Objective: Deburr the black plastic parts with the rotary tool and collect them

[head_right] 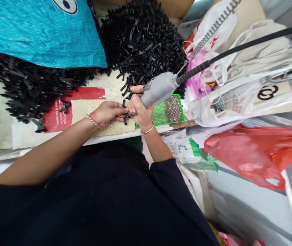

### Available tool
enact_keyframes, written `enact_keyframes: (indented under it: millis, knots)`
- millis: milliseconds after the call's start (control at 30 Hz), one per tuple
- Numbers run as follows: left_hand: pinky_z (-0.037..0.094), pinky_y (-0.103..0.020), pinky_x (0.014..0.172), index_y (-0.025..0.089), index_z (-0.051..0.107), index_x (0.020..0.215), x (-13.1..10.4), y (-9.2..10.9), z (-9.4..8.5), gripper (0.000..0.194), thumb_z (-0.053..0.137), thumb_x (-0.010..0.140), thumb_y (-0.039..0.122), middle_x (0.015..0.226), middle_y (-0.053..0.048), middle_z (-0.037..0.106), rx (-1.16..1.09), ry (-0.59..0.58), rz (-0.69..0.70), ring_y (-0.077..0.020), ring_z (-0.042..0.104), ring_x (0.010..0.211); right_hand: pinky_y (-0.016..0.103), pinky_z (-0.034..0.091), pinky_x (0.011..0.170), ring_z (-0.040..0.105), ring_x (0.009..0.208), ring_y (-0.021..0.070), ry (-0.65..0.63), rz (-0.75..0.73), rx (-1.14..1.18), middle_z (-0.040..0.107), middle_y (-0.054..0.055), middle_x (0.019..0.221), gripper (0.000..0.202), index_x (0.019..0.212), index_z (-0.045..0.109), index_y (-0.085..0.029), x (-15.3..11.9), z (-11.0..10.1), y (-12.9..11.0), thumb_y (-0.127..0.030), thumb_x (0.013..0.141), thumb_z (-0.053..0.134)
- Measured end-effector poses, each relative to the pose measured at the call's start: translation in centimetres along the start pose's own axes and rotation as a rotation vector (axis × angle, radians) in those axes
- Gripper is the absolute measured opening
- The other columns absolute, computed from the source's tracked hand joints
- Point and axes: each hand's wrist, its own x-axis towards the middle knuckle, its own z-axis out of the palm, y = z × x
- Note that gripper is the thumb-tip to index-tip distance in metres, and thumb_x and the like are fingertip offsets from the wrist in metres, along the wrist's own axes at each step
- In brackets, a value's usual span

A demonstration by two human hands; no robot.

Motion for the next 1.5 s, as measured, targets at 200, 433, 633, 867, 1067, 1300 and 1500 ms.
enact_keyframes:
  millis: [200, 433, 633, 867, 1067, 1300, 1500]
  knots:
    - [0.064, -0.025, 0.062, 0.013, 0.063, 0.066, -0.1, 0.1, -0.1, 0.041, 0.103, 0.07, 0.021, 0.067, -0.004, 0.071, 0.0, -0.012, -0.003, -0.0114, 0.067, 0.056, 0.031, 0.035, 0.049, 0.028, 0.041, 0.0114, 0.01, 0.013, -0.039, 0.024, -0.015, 0.049, 0.046, 0.107, 0.056, -0.032, -0.2, 0.1, 0.3, -0.072, 0.086, 0.065]
    - [0.064, -0.026, 0.064, 0.013, 0.064, 0.067, 0.0, 0.1, -0.1, 0.041, 0.104, 0.069, 0.023, 0.067, -0.005, 0.073, -0.002, -0.019, -0.009, -0.0119, 0.068, 0.057, 0.033, 0.039, 0.051, 0.033, 0.045, 0.0132, 0.023, 0.026, -0.174, 0.019, -0.01, 0.058, 0.06, 0.107, 0.055, -0.035, -0.5, -0.3, 1.2, -0.09, 0.083, 0.059]
    - [0.063, -0.025, 0.062, 0.012, 0.066, 0.067, -0.2, 0.2, 0.0, 0.038, 0.102, 0.071, 0.021, 0.066, -0.004, 0.072, -0.009, -0.021, -0.014, -0.0114, 0.067, 0.056, 0.033, 0.041, 0.05, 0.032, 0.043, 0.0128, 0.012, -0.009, -0.124, 0.021, -0.011, 0.057, 0.058, 0.106, 0.055, -0.036, -0.7, -0.1, 1.0, -0.086, 0.081, 0.068]
    - [0.064, -0.027, 0.065, 0.012, 0.064, 0.068, 0.0, 0.1, -0.2, 0.041, 0.104, 0.07, 0.024, 0.067, -0.005, 0.072, -0.004, -0.027, -0.015, -0.0122, 0.069, 0.058, 0.036, 0.043, 0.051, 0.035, 0.045, 0.0157, -0.013, 0.021, -0.098, 0.024, -0.011, 0.057, 0.057, 0.108, 0.053, -0.035, -0.8, -0.5, 1.5, -0.083, 0.082, 0.07]
    - [0.065, -0.029, 0.069, 0.013, 0.065, 0.07, 0.2, 0.1, -0.4, 0.044, 0.107, 0.064, 0.028, 0.071, -0.006, 0.074, 0.009, -0.049, -0.032, -0.0156, 0.073, 0.064, 0.036, 0.044, 0.051, 0.037, 0.045, 0.0159, -0.07, 0.041, -0.103, 0.029, -0.011, 0.055, 0.055, 0.107, 0.055, -0.036, -0.8, -0.6, 2.1, -0.083, 0.083, 0.069]
    - [0.066, -0.031, 0.068, 0.013, 0.067, 0.067, -0.1, 0.4, -0.1, 0.042, 0.106, 0.061, 0.026, 0.068, -0.008, 0.075, 0.016, -0.02, -0.039, -0.0178, 0.074, 0.064, 0.029, 0.041, 0.048, 0.042, 0.042, 0.0108, -0.305, 0.054, 0.029, 0.04, -0.013, 0.053, 0.047, 0.103, 0.057, -0.03, -0.1, -1.2, 2.5, -0.072, 0.088, 0.074]
    - [0.066, -0.031, 0.065, 0.015, 0.068, 0.066, -0.3, 0.7, 0.2, 0.039, 0.105, 0.059, 0.025, 0.062, -0.006, 0.072, 0.028, -0.001, -0.029, -0.0197, 0.074, 0.062, 0.027, 0.036, 0.042, 0.04, 0.038, 0.0096, -0.476, 0.138, 0.076, 0.04, -0.015, 0.047, 0.049, 0.102, 0.06, -0.028, 0.9, -1.3, 3.2, -0.07, 0.084, 0.078]
